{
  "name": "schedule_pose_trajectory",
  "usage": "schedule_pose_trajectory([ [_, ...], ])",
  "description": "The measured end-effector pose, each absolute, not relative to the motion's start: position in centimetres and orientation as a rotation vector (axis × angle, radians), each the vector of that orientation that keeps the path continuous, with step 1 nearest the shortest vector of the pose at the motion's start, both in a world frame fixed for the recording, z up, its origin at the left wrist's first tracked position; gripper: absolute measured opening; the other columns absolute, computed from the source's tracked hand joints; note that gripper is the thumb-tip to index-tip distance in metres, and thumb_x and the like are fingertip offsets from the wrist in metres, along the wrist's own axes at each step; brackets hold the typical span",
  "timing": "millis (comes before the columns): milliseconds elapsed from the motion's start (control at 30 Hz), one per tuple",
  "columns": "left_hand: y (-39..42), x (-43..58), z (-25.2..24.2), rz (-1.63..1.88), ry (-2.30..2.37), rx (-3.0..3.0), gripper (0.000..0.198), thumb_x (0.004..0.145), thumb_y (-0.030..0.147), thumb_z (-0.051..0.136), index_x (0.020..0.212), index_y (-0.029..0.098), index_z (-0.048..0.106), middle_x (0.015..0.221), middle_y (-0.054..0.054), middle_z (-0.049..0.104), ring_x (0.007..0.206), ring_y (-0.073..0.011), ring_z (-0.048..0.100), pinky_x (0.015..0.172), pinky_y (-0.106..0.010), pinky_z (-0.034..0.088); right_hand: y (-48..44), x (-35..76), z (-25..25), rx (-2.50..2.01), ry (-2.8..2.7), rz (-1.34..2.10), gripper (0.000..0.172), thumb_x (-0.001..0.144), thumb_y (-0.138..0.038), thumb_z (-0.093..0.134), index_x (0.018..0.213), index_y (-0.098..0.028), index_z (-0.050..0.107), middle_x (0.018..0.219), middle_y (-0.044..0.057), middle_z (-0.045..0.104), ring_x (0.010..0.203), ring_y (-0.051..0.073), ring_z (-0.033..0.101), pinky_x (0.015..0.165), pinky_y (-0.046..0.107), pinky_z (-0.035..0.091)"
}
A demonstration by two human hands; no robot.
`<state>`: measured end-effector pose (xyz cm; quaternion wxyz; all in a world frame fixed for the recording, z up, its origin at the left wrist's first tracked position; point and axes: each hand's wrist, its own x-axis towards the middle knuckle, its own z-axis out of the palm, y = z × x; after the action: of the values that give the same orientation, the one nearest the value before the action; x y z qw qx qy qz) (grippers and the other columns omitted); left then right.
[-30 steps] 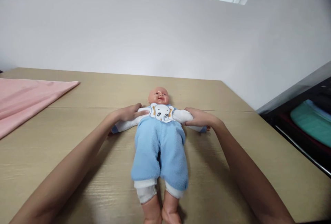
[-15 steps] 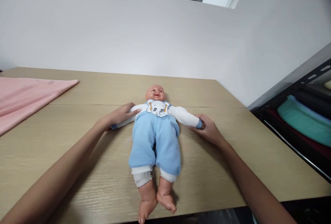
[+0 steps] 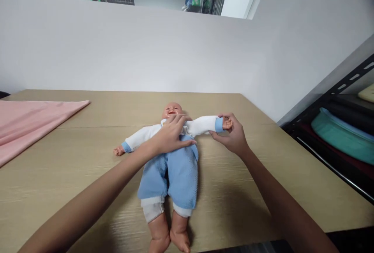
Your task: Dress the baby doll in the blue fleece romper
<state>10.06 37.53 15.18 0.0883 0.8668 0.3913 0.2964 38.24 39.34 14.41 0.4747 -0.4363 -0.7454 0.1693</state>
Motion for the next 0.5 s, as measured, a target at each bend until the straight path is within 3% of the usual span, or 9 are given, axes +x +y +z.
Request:
schedule_pose_trajectory([
  [67,39.7,12.3,15.2,0.893,1.194,2.603,0.076,0.087,0.061,0.081,0.142,0.015,0.058,0.141,-0.021,0.066,0.132,-0.0426,0.056,0.117,-0.057,0.043,39.8,36.7,16.4,-0.997,-1.815,0.417,0.054,0.074,-0.040,0.087,0.118,-0.023,0.061,0.116,0.008,0.070,0.101,0.026,0.069,0.089,0.036,0.060],
  [200,42.7,14.2,15.6,1.107,1.243,2.395,0.041,0.088,0.042,0.076,0.120,0.015,0.071,0.120,-0.018,0.077,0.113,-0.0379,0.069,0.106,-0.053,0.052,39.4,34.0,19.0,-0.763,-1.776,0.609,0.058,0.080,-0.036,0.086,0.132,-0.028,0.060,0.135,0.008,0.066,0.118,0.027,0.068,0.096,0.038,0.062],
  [267,42.9,13.8,15.8,1.278,1.214,2.116,0.035,0.087,0.041,0.076,0.112,0.018,0.074,0.116,-0.013,0.080,0.108,-0.0348,0.072,0.102,-0.049,0.055,38.7,33.3,18.6,-0.660,-1.666,0.698,0.058,0.088,-0.037,0.080,0.140,-0.030,0.055,0.135,0.007,0.065,0.121,0.025,0.066,0.105,0.042,0.060],
  [433,41.5,11.0,14.9,1.671,1.132,1.314,0.048,0.076,0.054,0.086,0.107,0.018,0.075,0.113,-0.007,0.082,0.111,-0.0324,0.074,0.104,-0.045,0.059,36.4,32.2,13.5,-0.743,-1.457,0.766,0.018,0.103,-0.037,0.066,0.118,-0.028,0.061,0.111,0.004,0.068,0.105,0.021,0.068,0.101,0.040,0.058],
  [500,41.3,9.7,14.1,1.728,1.079,1.162,0.050,0.077,0.057,0.084,0.108,0.020,0.076,0.112,-0.005,0.081,0.113,-0.0321,0.074,0.104,-0.043,0.060,35.2,31.4,11.4,-0.787,-1.512,0.820,0.012,0.104,-0.035,0.066,0.113,-0.027,0.063,0.110,0.004,0.068,0.105,0.021,0.069,0.099,0.039,0.058],
])
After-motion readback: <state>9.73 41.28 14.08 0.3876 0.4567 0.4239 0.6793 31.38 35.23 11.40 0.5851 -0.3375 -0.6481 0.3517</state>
